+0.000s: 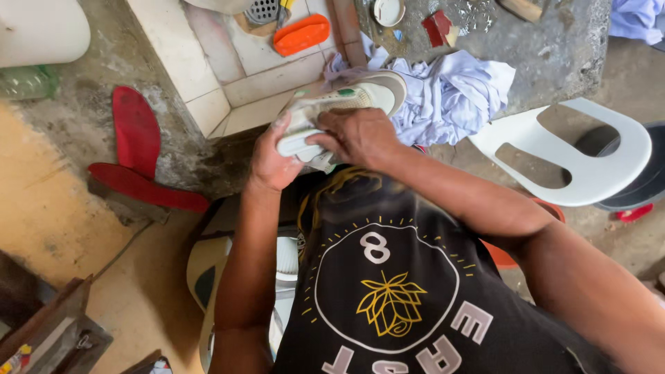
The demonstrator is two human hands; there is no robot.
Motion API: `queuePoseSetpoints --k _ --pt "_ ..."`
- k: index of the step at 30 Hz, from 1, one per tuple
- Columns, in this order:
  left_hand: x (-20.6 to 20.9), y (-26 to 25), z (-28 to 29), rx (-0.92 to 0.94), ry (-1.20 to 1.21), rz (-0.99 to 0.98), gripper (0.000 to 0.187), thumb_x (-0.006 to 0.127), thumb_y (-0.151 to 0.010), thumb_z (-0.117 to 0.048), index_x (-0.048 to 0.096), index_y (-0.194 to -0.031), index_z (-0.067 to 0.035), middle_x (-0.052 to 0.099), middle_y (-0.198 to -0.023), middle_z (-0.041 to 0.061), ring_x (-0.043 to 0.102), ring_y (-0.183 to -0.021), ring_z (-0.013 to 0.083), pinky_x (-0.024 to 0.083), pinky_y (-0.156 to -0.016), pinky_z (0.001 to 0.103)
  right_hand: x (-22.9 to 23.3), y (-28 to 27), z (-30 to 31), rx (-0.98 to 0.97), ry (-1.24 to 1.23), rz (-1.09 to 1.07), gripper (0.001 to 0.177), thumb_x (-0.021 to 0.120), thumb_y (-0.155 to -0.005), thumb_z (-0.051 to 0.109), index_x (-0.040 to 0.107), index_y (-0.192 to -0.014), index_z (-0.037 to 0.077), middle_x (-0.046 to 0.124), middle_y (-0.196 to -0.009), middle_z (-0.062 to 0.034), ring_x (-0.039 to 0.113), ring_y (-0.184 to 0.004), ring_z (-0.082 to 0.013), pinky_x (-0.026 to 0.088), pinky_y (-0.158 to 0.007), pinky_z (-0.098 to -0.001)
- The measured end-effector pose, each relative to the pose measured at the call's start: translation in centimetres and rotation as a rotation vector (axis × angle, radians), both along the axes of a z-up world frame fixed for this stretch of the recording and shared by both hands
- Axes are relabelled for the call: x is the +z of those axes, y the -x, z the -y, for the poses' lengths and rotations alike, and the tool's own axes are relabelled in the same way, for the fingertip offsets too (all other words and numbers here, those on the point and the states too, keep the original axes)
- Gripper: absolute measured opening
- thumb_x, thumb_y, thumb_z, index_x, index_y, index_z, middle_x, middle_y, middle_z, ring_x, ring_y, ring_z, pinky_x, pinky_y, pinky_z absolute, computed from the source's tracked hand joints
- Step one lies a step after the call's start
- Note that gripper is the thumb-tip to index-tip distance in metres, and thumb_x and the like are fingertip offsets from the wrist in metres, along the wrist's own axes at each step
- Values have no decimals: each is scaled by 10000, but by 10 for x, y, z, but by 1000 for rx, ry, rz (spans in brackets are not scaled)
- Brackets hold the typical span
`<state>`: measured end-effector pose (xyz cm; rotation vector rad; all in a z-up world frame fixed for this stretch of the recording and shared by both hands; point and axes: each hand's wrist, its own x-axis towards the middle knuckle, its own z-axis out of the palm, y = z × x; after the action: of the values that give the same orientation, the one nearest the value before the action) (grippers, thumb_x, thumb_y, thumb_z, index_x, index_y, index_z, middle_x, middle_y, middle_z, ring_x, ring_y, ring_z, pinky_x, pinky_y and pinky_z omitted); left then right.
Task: The person cleans a shoe using a brush and a white cloth, applying a liquid from a small bottle onto the shoe's surface.
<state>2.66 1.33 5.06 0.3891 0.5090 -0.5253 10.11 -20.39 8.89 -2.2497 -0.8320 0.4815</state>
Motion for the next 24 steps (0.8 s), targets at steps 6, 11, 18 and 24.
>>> queuePoseSetpoints --k 6,11,18,24 --pt "-1 -1 7 48 -109 -12 492 483 -1058 -352 494 -1469 -82 633 -1390 119 627 -1271 271 491 -1115 454 5 -32 41 20 403 -171 451 598 -985 569 699 -1007 130 731 -820 -108 712 -706 -341 558 -640 -463" --pt "-7 -1 -9 -6 -38 6 515 496 -1142 -405 523 -1479 -16 642 -1372 166 631 -1235 308 502 -1087 459 -1 -10 3 36 -65 147 378 641 -991 514 724 -1031 147 750 -894 -76 689 -683 -336 551 -600 -434" --pt "-7 -6 3 -18 -79 77 548 538 -1059 -411 516 -1466 -45 620 -1395 126 607 -1285 264 482 -1110 429 -2 -20 29 39 73 27 418 689 -977 536 729 -1019 122 725 -811 -77 702 -700 -329 545 -606 -442" --pt "-13 -5 0 -34 -139 52 559 545 -1054 -426 518 -1465 -49 620 -1401 118 600 -1302 261 494 -1137 439 5 -37 43 65 279 -44 451 672 -963 581 724 -1041 141 737 -839 -94 709 -694 -330 547 -607 -450"
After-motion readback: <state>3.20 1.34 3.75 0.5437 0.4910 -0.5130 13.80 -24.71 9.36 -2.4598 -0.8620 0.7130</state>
